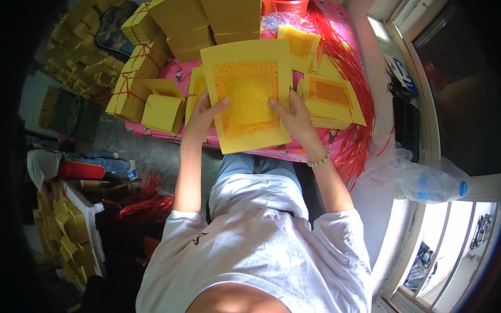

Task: Organizing and inspecting sheets of yellow joss paper stacks on a table.

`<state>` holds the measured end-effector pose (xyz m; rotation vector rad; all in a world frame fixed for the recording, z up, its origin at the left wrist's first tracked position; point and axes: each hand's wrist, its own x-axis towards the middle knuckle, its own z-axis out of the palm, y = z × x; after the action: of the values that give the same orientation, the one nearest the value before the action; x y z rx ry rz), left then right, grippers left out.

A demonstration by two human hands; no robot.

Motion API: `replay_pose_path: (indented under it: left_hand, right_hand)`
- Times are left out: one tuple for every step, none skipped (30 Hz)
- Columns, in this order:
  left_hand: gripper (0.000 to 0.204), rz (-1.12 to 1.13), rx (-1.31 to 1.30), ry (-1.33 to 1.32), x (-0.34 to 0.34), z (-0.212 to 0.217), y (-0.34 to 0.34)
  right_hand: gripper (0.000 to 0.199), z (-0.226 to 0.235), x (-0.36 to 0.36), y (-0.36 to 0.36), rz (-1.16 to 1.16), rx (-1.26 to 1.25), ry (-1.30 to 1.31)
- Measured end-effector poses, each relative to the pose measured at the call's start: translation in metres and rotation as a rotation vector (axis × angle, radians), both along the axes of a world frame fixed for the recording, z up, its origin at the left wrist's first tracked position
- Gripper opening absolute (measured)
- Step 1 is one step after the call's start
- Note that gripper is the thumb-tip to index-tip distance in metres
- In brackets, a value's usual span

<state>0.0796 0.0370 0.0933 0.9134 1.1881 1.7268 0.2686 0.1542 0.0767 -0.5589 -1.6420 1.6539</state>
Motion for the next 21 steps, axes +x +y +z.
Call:
replay_pose_path:
  left_hand:
    - [0.041,-0.015,-0.085,-0.057,0.000,0.000,-0.004]
    - [0.043,-0.029,-0.171,-0.113,0.001,0.000,-0.007]
    - [0.043,-0.032,-0.169,-0.110,0.003,-0.002,-0.009]
    - [0.044,-0.052,-0.181,-0.173,0.005,-0.007,-0.010]
    - [0.045,-0.072,-0.193,-0.236,0.006,-0.010,-0.012]
    - [0.044,-0.083,-0.206,-0.291,0.007,-0.011,-0.013]
    - [0.044,-0.087,-0.207,-0.288,0.008,-0.010,-0.014]
    - [0.044,-0.111,-0.191,-0.357,0.008,-0.008,-0.016]
    - [0.044,-0.131,-0.174,-0.426,0.009,-0.005,-0.018]
    - [0.044,-0.092,-0.155,-0.437,0.012,-0.003,-0.021]
    - [0.044,-0.088,-0.155,-0.436,0.011,-0.003,-0.023]
    - [0.044,-0.092,-0.135,-0.482,0.013,-0.004,-0.023]
    - [0.043,-0.095,-0.115,-0.528,0.014,-0.004,-0.024]
    - [0.043,-0.095,-0.115,-0.530,0.018,-0.003,-0.025]
    - [0.043,-0.095,-0.106,-0.535,0.022,0.001,-0.026]
    - [0.042,-0.095,-0.097,-0.540,0.025,0.003,-0.026]
    - [0.042,-0.097,-0.098,-0.539,0.026,0.003,-0.026]
    - [0.041,-0.114,-0.107,-0.549,0.027,0.002,-0.026]
    - [0.041,-0.131,-0.115,-0.558,0.027,0.001,-0.027]
    - [0.041,-0.132,-0.116,-0.557,0.027,-0.003,-0.027]
    - [0.041,-0.164,-0.144,-0.599,0.026,-0.007,-0.026]
  right_hand:
    - [0.032,0.004,0.004,-0.002,-0.001,0.001,0.002]
    - [0.032,0.008,0.007,-0.004,0.074,-0.060,-0.022]
    - [0.033,0.011,0.011,-0.006,0.147,-0.119,-0.046]
    - [0.033,0.012,0.015,-0.007,0.144,-0.117,-0.043]
    - [0.033,0.014,0.020,-0.008,0.176,-0.126,-0.070]
    - [0.033,0.014,0.023,-0.009,0.204,-0.138,-0.097]
    - [0.033,0.015,0.024,-0.010,0.200,-0.138,-0.093]
    - [0.033,0.018,0.025,-0.012,0.204,-0.136,-0.060]
    - [0.033,0.023,0.027,-0.014,0.212,-0.133,-0.028]
    - [0.033,0.030,0.028,-0.016,0.215,-0.133,-0.026]
    - [0.033,0.041,0.031,-0.019,0.133,-0.153,-0.071]
    - [0.033,0.047,0.036,-0.020,0.047,-0.173,-0.119]
    - [0.033,0.044,0.038,-0.019,0.048,-0.173,-0.120]
    - [0.036,0.037,0.040,-0.016,0.067,-0.046,-0.073]
    - [0.040,0.033,0.041,-0.014,0.084,0.081,-0.023]
    - [0.040,0.030,0.043,-0.012,0.083,0.081,-0.022]
    - [0.048,0.028,0.046,-0.010,0.119,0.211,-0.068]
    - [0.056,0.029,0.046,-0.010,0.156,0.341,-0.115]
    - [0.056,0.032,0.045,-0.013,0.154,0.341,-0.114]
    - [0.058,0.036,0.044,-0.019,0.103,0.361,-0.104]
    - [0.061,0.040,0.043,-0.021,0.055,0.382,-0.094]
